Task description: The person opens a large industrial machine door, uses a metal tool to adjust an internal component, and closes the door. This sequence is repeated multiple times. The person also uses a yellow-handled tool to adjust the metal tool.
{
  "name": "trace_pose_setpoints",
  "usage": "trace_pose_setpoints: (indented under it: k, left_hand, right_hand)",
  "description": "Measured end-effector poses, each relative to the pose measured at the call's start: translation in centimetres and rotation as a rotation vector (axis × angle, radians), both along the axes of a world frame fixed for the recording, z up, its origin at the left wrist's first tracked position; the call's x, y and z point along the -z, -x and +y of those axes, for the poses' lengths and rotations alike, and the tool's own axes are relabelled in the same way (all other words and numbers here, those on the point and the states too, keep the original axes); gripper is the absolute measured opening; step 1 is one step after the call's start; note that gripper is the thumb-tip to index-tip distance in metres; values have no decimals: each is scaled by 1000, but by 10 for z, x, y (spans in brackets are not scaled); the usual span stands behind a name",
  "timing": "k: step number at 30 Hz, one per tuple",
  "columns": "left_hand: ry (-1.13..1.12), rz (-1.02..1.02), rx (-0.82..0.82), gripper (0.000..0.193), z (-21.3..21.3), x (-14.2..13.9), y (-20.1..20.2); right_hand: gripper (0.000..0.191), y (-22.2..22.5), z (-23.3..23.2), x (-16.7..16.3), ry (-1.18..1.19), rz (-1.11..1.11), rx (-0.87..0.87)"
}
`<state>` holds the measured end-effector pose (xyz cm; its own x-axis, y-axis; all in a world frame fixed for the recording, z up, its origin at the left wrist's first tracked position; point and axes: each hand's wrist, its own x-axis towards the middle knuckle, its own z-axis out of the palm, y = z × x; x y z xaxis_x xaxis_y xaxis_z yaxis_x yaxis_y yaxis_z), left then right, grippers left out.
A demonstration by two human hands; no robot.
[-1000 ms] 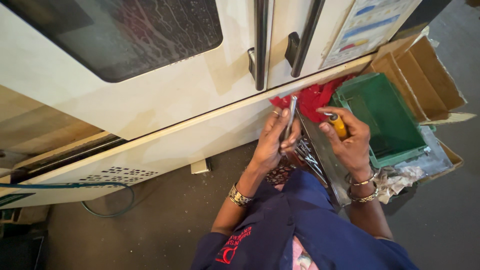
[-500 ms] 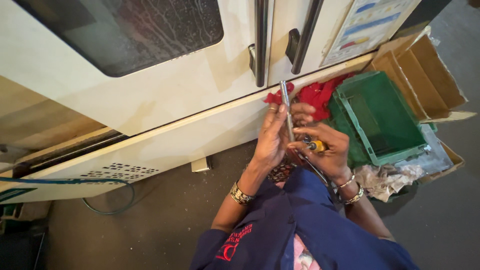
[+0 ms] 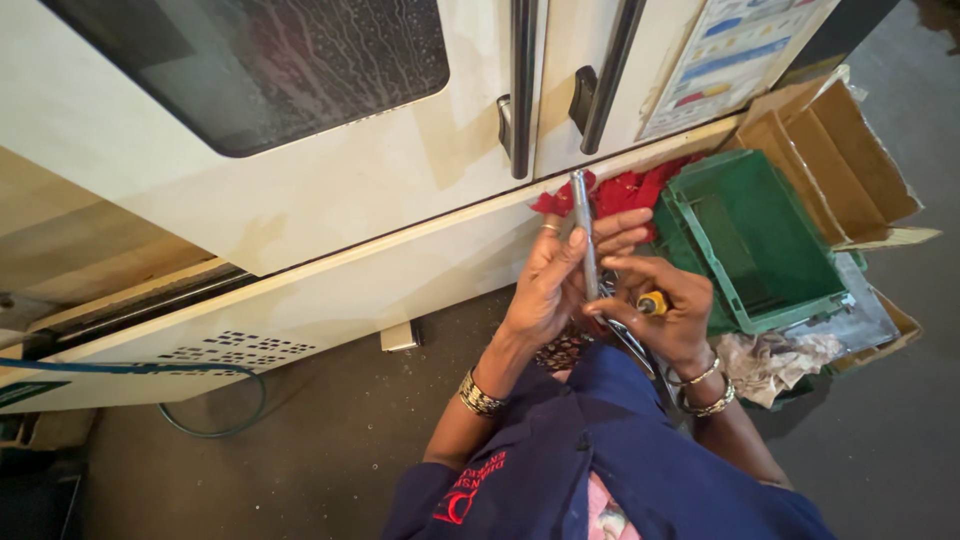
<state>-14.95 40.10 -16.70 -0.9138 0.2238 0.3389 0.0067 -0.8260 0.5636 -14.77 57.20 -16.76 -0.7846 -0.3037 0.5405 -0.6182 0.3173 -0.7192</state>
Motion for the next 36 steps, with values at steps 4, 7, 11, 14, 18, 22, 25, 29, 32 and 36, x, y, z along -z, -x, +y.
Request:
trace_pose_setpoints:
  k: [4,7,11,14,18,22,25,29,32,36]
  left_hand:
    - [14,-1,70,50,1,-3,-9]
    - [-55,-37,127,38,2,-5,-10]
    - [-76,-10,112,28,-2,-7,-13]
    - [-66,-7,91,22,-4,-7,-14]
    - [-109,-4,116,16,-7,-9,-15]
    - [-37,-53,79,38,-13,-13,-17]
    - [-19,-93,79,46,-16,-15,-17]
    - [-31,-92,71,51,-15,-12,-14]
    - [-25,-76,74,54,-17,-7,-10]
    - [-70,-42,91,36,-16,2,-6]
  right_hand:
    - [77,-2,2,-8,-68,96,-76]
    - [78,-5,2,-13,-165,231,-64]
    - [73,-9,1,-15,-248,269,-23]
    - [69,-10,0,-15,-277,304,24]
    - [66,-10,-2,-13,-239,307,-3]
    - [63,-9,-5,-10,-205,287,-11]
    - [60,-6,-5,-6,-162,133,-19]
    - [79,-2,-2,-5,51,-25,-160]
    - [81,-1,4,-9,159,-53,-186]
    - [75,2,4,-17,14,88,-142]
